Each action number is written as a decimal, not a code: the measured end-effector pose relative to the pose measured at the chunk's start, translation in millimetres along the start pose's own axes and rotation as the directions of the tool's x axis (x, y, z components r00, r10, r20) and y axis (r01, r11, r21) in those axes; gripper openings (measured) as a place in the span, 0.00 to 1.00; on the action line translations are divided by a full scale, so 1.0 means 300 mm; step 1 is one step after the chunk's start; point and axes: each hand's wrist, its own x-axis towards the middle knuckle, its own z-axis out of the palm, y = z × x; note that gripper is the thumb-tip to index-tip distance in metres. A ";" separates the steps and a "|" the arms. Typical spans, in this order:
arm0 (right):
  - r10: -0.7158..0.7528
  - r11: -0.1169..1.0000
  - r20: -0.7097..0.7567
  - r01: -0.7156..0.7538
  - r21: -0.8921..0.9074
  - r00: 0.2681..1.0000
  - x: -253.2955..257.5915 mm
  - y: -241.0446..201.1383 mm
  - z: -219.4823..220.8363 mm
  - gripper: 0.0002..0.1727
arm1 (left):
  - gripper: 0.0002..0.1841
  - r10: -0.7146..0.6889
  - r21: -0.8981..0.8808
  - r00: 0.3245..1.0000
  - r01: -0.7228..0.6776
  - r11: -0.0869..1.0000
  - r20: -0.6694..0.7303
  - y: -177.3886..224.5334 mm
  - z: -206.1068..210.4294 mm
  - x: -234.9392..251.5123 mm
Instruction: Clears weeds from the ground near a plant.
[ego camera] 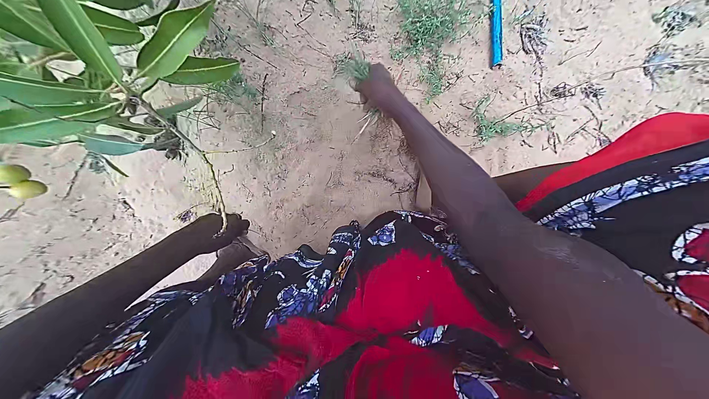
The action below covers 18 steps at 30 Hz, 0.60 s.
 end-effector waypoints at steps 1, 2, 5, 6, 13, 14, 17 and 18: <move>0.008 0.994 -0.053 -0.014 -0.108 0.999 0.005 0.003 -0.098 0.22 | 0.17 0.017 -0.009 0.999 -0.018 1.000 -0.045 -0.011 -0.012 0.006; 0.027 0.973 -0.089 -0.047 -0.228 0.996 0.006 0.010 -0.195 0.27 | 0.17 0.037 -0.016 0.995 -0.039 0.999 -0.088 -0.020 -0.018 0.016; 0.133 0.842 -0.142 -0.187 -0.505 0.981 -0.020 0.072 -0.407 0.33 | 0.17 0.073 -0.036 0.985 -0.080 0.996 -0.157 -0.016 -0.015 0.042; 0.196 0.796 -0.148 -0.246 -0.553 0.969 -0.059 0.083 -0.439 0.29 | 0.17 0.078 -0.034 0.987 -0.083 0.996 -0.143 0.000 -0.022 0.042; 0.300 0.808 -0.177 -0.348 -0.475 0.937 -0.149 0.504 -0.347 0.26 | 0.19 0.116 -0.023 0.989 -0.119 0.993 -0.094 0.009 0.016 0.037; 0.292 0.802 -0.207 -0.357 -0.478 0.934 -0.105 0.576 -0.337 0.27 | 0.19 0.100 -0.029 0.990 -0.103 0.994 -0.099 -0.005 0.027 0.041; 0.357 0.747 -0.271 -0.447 -0.493 0.894 -0.039 0.582 -0.342 0.27 | 0.18 0.046 -0.071 0.993 -0.054 0.996 -0.108 -0.046 0.054 0.049; 0.330 0.785 -0.318 -0.446 -0.431 0.889 -0.029 0.581 -0.345 0.27 | 0.18 0.040 -0.092 0.993 -0.051 0.995 -0.111 -0.055 0.061 0.052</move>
